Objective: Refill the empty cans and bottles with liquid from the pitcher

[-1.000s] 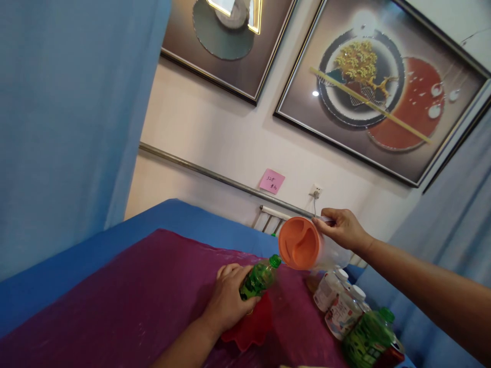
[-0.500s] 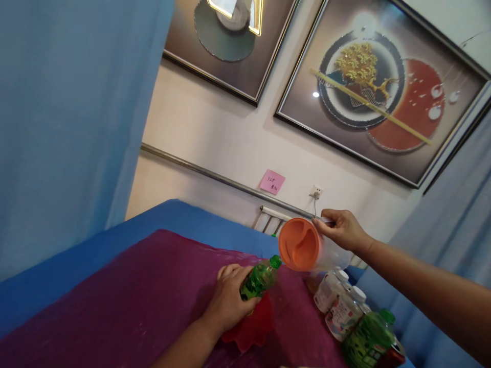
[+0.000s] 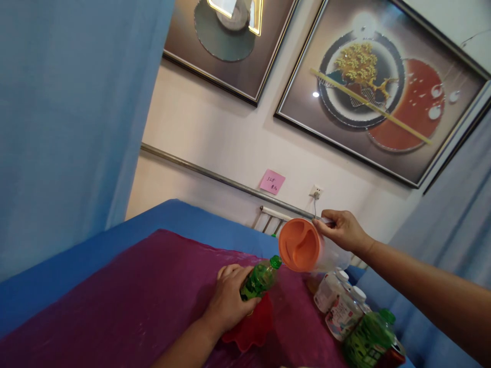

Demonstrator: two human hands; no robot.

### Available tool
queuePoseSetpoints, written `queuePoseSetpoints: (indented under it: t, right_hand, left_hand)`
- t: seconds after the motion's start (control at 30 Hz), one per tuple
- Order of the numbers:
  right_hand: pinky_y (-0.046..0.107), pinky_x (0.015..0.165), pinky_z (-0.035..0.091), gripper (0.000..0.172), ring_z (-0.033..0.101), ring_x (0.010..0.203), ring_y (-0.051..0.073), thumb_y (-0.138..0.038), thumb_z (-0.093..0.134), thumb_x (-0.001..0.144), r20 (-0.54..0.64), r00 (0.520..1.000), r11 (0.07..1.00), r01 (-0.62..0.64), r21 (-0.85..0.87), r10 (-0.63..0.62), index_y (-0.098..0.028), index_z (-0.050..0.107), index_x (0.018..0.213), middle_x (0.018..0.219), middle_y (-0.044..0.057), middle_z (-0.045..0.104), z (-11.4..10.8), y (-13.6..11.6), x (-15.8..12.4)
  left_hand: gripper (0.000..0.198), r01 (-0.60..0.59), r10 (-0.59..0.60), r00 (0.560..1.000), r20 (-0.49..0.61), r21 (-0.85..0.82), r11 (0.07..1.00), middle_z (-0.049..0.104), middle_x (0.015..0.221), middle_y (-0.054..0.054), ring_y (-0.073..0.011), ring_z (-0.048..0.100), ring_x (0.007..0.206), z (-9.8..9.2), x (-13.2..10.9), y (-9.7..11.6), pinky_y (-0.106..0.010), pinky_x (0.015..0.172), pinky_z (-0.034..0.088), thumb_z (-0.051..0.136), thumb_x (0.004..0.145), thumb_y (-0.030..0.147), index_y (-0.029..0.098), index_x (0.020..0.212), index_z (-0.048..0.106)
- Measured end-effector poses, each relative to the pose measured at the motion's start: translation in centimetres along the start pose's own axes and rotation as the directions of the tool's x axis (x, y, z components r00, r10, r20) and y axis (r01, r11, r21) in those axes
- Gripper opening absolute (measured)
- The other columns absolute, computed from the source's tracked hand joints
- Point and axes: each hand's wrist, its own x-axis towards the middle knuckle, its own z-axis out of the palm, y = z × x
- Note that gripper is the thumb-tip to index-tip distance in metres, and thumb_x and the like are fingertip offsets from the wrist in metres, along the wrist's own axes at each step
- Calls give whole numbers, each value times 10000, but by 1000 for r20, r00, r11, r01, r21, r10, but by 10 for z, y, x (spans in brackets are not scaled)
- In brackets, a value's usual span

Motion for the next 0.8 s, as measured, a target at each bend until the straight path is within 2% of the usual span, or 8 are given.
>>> queuePoseSetpoints:
  t: [0.8]
  right_hand:
    - [253,477,231,469,290,494,99,-532,545,838,-1,1000,1000,-8,-4,8,-231,334,546,502,-55,301,-1,0,0]
  left_hand:
    - [575,-6,6,1000,1,2,1000,699,1119,-27,-278,551,1119,0,0,-1,-426,1018,352,806,619,235,301,1174,672]
